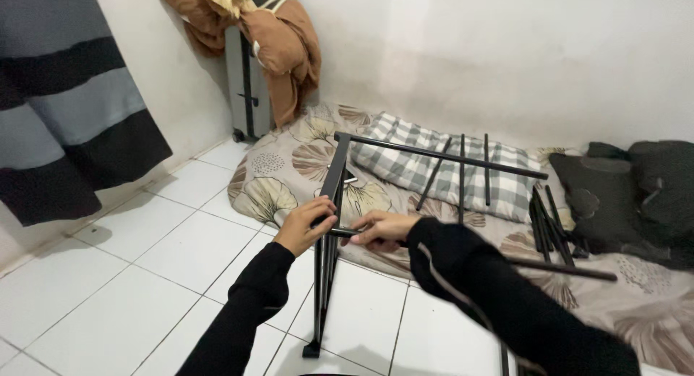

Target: The person assembles a black metal frame by inserting rods into a base structure and connecting multiple legs. They repeatedly pick up rods, align them with the frame, and insert them into sockets while seated on the floor.

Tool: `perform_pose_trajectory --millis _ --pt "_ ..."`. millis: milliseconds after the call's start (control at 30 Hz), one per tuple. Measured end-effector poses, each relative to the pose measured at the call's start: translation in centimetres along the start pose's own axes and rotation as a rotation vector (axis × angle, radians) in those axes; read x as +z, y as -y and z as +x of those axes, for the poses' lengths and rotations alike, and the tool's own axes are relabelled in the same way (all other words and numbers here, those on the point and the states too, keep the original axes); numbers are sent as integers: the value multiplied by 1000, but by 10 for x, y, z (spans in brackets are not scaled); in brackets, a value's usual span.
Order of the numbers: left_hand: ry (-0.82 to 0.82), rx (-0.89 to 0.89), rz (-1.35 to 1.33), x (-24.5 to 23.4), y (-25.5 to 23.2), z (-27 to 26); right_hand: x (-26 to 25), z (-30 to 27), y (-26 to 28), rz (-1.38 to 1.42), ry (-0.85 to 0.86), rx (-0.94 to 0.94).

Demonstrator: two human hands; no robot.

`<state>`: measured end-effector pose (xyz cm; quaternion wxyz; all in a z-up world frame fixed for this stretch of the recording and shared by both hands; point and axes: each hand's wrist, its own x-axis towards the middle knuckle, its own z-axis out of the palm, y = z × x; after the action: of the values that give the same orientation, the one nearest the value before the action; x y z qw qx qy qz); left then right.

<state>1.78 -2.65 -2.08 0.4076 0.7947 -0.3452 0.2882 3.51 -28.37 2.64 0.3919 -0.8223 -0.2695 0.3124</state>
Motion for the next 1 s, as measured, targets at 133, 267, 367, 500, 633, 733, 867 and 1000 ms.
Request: perform_pose_trajectory --millis 133,267,367,500,633,733,867,1000 --pt "-80 57 -24 1 2 6 17 -16 -1 -540 -386 -360" --pt "-48 -47 -36 5 8 0 74 -24 -20 -1143 -962 -609" --pt "-56 -54 -12 1 15 0 66 -20 -21 -842 -899 -687" --pt "-74 0 20 -4 19 -6 29 -26 -19 369 96 -114" --pt "-15 -243 22 -6 26 -2 9 -24 -4 -50 -104 -159" --pt "-54 -42 36 -2 25 -3 21 -27 -7 -97 -192 -244" --pt "-110 -52 24 4 16 -1 21 -46 -36 -114 -614 -100" --pt "-83 -45 33 -7 3 -4 -4 -85 -91 -287 -1313 -391"
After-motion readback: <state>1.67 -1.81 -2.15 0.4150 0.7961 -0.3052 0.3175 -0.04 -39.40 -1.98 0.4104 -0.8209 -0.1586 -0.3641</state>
